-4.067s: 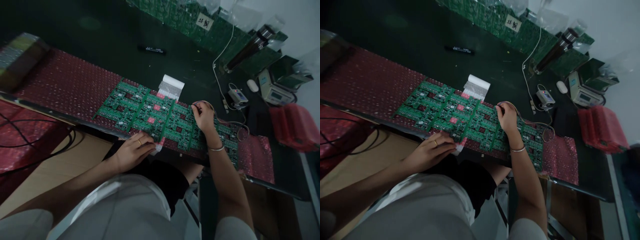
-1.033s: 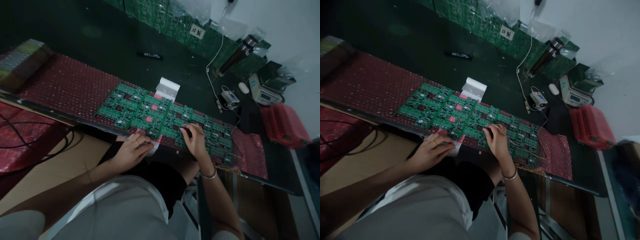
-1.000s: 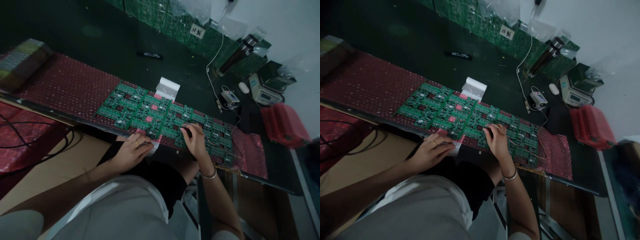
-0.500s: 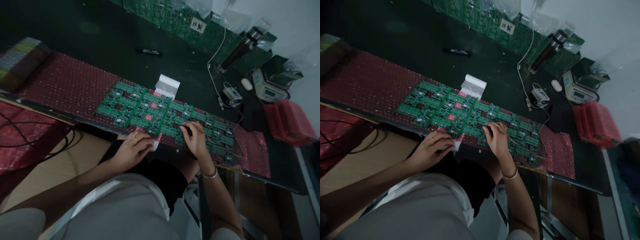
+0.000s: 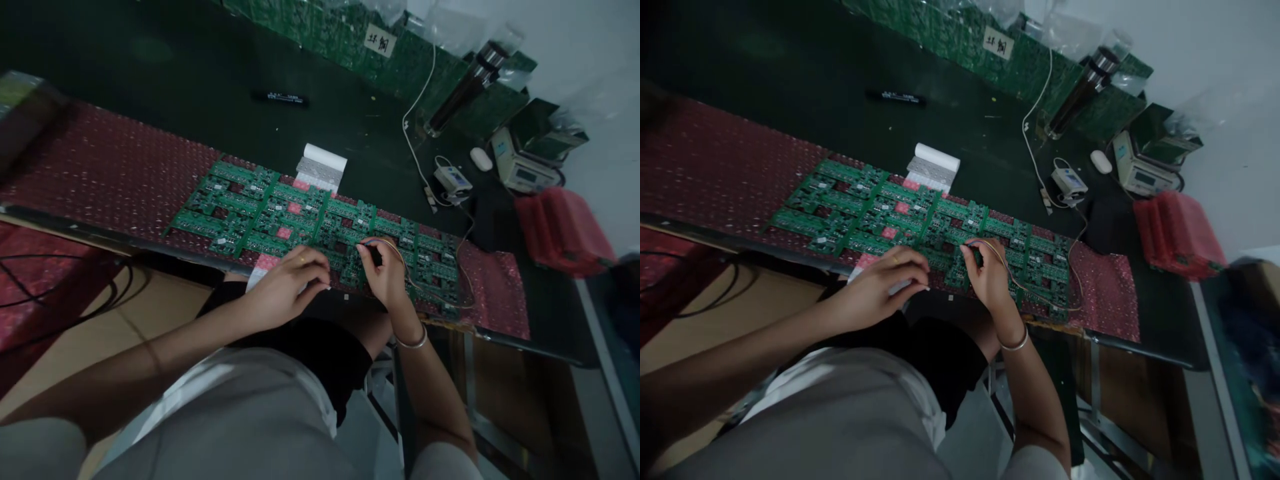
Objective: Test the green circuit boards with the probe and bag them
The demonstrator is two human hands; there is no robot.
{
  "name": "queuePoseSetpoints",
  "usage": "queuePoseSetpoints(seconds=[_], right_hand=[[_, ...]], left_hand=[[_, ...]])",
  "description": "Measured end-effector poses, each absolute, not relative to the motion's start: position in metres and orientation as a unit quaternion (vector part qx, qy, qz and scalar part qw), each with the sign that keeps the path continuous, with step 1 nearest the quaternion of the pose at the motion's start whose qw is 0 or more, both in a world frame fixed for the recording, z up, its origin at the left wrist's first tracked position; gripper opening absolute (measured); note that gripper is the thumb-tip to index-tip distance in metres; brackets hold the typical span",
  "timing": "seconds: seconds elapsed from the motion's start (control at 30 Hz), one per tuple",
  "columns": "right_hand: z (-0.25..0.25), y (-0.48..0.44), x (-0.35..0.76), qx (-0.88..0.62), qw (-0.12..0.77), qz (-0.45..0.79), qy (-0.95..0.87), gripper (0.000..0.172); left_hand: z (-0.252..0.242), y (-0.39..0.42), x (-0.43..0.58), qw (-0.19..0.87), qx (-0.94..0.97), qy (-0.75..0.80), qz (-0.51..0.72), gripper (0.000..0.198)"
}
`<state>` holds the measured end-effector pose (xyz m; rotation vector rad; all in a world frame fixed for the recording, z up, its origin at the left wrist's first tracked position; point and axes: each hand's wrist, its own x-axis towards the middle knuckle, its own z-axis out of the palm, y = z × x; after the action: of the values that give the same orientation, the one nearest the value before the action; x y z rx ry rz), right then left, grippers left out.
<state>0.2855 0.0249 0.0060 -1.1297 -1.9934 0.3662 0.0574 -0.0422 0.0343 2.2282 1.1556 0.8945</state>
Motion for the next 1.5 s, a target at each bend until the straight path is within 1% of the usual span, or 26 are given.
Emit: queuePoseSetpoints(seconds=[0.1,0.27,0.4,0.6,0.77,0.87,0.97,1.1,1.2,1.3,1.37,1.5], right_hand=[[0.006,0.026,0.286,-0.459,0.397,0.155,-0.779,0.023],[0.006,0.027,0.285,-0.471,0.409,0.166,-0.764,0.024],[0.006,0.026,0.286,-0.479,0.406,0.173,-0.759,0.024],[0.007,0.026,0.285,-0.488,0.401,0.171,-0.756,0.026],[0.008,0.026,0.285,-0.480,0.416,0.168,-0.754,0.024],[0.009,0.026,0.286,-0.476,0.429,0.166,-0.750,0.023],[0.012,0.027,0.285,-0.484,0.429,0.166,-0.744,0.023],[0.020,0.030,0.276,-0.468,0.408,0.186,-0.761,0.023],[0.026,0.034,0.265,-0.442,0.379,0.203,-0.787,0.020],[0.027,0.039,0.256,-0.424,0.353,0.190,-0.812,0.019],[0.026,0.041,0.253,-0.414,0.332,0.174,-0.830,0.019],[0.024,0.043,0.248,-0.392,0.296,0.145,-0.859,0.018]], left_hand=[[0.033,-0.011,0.077,0.242,0.852,0.376,0.271,0.015],[0.027,0.020,0.091,0.191,0.901,0.345,0.179,0.017],[0.028,0.025,0.093,0.153,0.917,0.336,0.150,0.020],[0.026,0.027,0.096,0.132,0.924,0.335,0.126,0.014],[0.025,0.012,0.092,0.090,0.919,0.351,0.154,0.013],[0.025,-0.007,0.085,0.036,0.920,0.353,0.165,0.017],[0.023,-0.023,0.083,0.010,0.919,0.363,0.153,0.027],[0.018,-0.032,0.089,0.011,0.909,0.383,0.165,0.037],[0.015,-0.039,0.091,0.035,0.898,0.400,0.181,0.046],[0.012,-0.053,0.085,0.052,0.885,0.406,0.219,0.053],[0.011,-0.063,0.075,0.052,0.874,0.408,0.259,0.050],[0.011,-0.076,0.046,0.038,0.843,0.434,0.316,0.031]])
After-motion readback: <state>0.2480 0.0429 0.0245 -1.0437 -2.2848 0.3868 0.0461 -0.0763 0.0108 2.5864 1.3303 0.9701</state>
